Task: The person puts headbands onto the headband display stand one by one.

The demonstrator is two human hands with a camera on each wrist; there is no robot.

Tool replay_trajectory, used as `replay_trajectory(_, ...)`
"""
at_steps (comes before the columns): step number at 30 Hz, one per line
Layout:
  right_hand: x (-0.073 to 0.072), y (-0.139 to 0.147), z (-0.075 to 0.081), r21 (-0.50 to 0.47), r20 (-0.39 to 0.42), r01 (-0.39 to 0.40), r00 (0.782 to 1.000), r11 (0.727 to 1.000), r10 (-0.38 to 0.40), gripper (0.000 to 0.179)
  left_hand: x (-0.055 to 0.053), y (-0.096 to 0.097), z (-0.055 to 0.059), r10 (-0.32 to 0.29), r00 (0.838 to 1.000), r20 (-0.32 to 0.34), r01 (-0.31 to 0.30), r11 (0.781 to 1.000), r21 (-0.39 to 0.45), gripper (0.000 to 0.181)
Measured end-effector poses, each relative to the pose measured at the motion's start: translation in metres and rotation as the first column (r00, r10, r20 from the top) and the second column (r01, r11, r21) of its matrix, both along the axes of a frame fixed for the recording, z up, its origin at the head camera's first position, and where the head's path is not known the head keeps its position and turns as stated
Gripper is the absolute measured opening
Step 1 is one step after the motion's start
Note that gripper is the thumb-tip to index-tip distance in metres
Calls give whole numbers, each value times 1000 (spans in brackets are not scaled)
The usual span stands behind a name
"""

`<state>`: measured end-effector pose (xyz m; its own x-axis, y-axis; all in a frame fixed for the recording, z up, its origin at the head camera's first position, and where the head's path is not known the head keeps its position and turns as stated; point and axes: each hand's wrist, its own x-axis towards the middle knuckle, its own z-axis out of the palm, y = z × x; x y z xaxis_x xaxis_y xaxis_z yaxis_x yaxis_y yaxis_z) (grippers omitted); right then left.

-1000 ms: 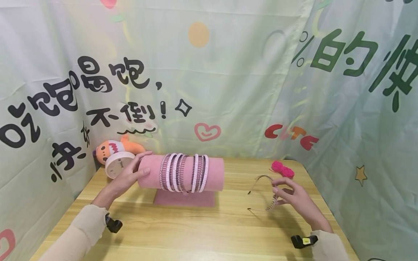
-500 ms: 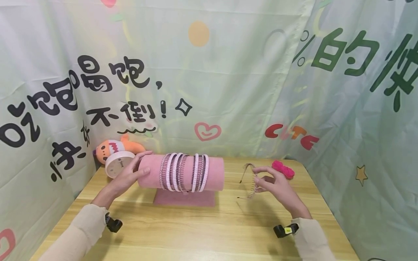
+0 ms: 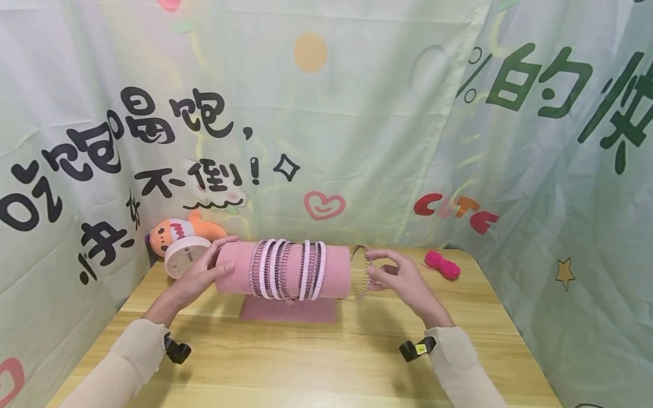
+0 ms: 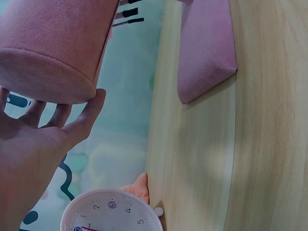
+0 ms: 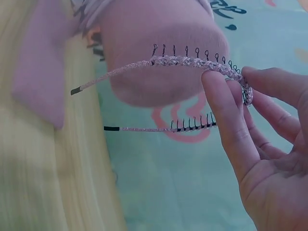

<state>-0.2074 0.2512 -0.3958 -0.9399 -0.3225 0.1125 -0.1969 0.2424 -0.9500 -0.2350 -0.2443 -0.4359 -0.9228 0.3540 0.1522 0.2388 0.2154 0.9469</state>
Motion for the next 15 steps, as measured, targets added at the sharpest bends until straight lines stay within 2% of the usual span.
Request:
replay_trajectory(7, -6, -18, 6, -19, 28, -5, 1000, 1000, 5, 46, 0, 0, 1, 3, 1000, -5, -3, 1000, -5, 69)
replay_trajectory(15, -8, -33, 6, -75, 44, -24, 999, 997, 27, 49, 1, 1, 1, 3, 1000, -5, -3, 1000, -5, 68)
